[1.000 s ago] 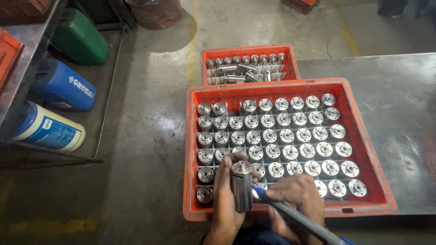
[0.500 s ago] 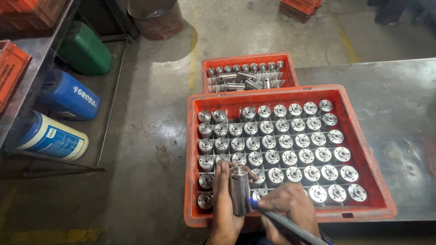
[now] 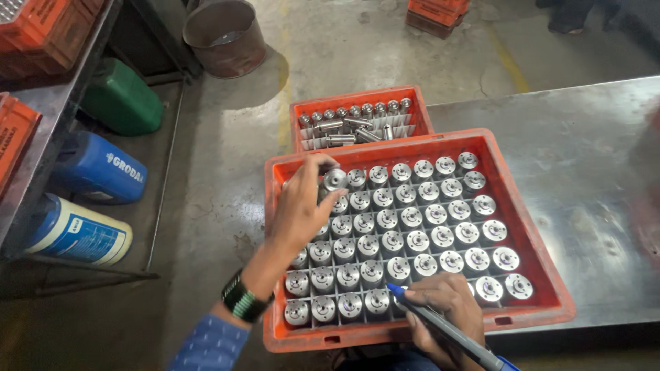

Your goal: The person picks cylindrical metal parts from a red crate, marks each with a blue marker, and places them back into the crate. The person repeats this process for many parts in a single crate.

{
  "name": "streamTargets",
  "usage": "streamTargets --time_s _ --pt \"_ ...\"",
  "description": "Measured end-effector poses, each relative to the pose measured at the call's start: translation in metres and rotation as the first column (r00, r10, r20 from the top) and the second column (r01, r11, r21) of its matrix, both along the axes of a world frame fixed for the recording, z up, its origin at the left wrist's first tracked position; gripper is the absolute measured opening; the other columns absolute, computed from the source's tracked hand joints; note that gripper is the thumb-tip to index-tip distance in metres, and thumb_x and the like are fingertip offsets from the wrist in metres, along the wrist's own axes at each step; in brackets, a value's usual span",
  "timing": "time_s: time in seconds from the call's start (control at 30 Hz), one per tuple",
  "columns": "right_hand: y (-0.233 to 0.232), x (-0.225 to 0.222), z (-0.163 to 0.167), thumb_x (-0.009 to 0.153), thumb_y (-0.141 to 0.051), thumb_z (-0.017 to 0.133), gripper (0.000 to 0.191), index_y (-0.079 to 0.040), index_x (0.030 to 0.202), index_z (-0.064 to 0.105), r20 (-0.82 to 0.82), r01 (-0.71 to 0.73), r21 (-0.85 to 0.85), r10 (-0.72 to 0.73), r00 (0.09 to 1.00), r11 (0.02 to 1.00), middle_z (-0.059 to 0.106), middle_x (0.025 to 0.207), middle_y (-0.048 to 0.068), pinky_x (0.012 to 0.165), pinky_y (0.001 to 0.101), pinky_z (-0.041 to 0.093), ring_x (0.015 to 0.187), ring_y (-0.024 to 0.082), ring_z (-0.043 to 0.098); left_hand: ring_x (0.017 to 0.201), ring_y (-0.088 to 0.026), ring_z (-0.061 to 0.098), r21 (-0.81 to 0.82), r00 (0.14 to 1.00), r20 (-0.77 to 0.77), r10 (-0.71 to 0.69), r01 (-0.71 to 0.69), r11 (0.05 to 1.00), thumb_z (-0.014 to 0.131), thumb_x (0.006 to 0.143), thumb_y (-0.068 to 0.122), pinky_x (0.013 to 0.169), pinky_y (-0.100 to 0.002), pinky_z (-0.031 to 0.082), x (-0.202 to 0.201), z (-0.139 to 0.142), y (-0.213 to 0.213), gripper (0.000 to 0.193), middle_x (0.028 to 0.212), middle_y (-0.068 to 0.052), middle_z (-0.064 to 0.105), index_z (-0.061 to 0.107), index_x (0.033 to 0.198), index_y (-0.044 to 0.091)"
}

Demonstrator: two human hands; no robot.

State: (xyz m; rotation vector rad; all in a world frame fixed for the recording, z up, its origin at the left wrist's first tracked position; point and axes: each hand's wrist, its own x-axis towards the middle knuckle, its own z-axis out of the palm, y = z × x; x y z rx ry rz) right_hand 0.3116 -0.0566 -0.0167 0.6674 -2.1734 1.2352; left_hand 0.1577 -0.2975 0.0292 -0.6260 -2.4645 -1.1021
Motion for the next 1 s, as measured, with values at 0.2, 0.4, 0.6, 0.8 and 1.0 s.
streamTargets --time_s 0.2,0.4,0.6,0.8,1.0 --pt "0.002 -0.004 -0.004 0.075 -0.003 0.071 0.034 -0.008 0.107 0.062 0.014 -0.029 -0.085 0.031 0.999 0.996 0.072 0.091 0.006 0.077 0.0343 0.052 0.084 0.019 0.067 0.107 -0.033 0.064 -0.237 0.995 -0.092 -0.032 0.009 0.971 0.08 0.082 0.018 0.09 -0.045 0.051 -0.037 -0.022 0.005 0.043 0.11 -0.013 0.07 0.057 0.117 0.008" --pt "-0.002 -0.001 -0.007 0.073 -0.002 0.072 0.034 -0.008 0.105 0.063 0.027 0.007 -0.081 -0.005 1.0 0.997 0.072 0.09 0.006 0.076 0.0333 0.053 0.085 0.018 0.067 0.114 -0.036 0.053 -0.521 0.987 -0.157 0.028 -0.107 0.847 0.083 0.074 0.033 0.094 -0.053 0.04 -0.058 -0.063 0.046 0.062 0.104 -0.016 0.067 0.057 0.12 0.001" --pt "-0.002 0.0 -0.004 0.073 -0.001 0.072 0.035 -0.009 0.105 0.062 0.002 0.007 -0.094 -0.006 1.0 0.996 0.072 0.09 0.006 0.076 0.0331 0.052 0.085 0.018 0.067 0.113 -0.031 0.055 -0.61 0.974 -0.225 0.008 -0.147 0.778 0.079 0.082 0.026 0.096 -0.051 0.041 -0.059 -0.063 0.051 0.049 0.103 -0.013 0.067 0.058 0.12 0.003" --pt "0.0 -0.003 -0.018 0.07 -0.001 0.07 0.029 -0.009 0.098 0.063 -0.024 0.027 -0.104 -0.03 0.999 0.994 0.071 0.082 0.004 0.072 0.0324 0.052 0.076 0.017 0.067 0.109 -0.024 0.06 -0.173 0.947 -0.294 0.129 -0.185 0.967 0.073 0.09 0.03 0.091 -0.04 0.05 0.009 0.032 -0.005 0.053 0.108 -0.008 0.07 0.059 0.136 0.007" --pt "0.006 -0.002 -0.038 0.068 -0.007 0.075 0.025 -0.013 0.088 0.062 -0.009 0.095 -0.112 -0.096 0.995 0.989 0.068 0.075 0.004 0.067 0.0307 0.051 0.072 0.017 0.064 0.076 -0.018 0.064 0.908 0.701 0.391 -0.597 -0.186 0.376 0.063 0.094 0.048 0.071 -0.034 0.051 0.082 0.015 -0.01 0.065 0.091 -0.008 0.065 0.053 0.137 0.0"
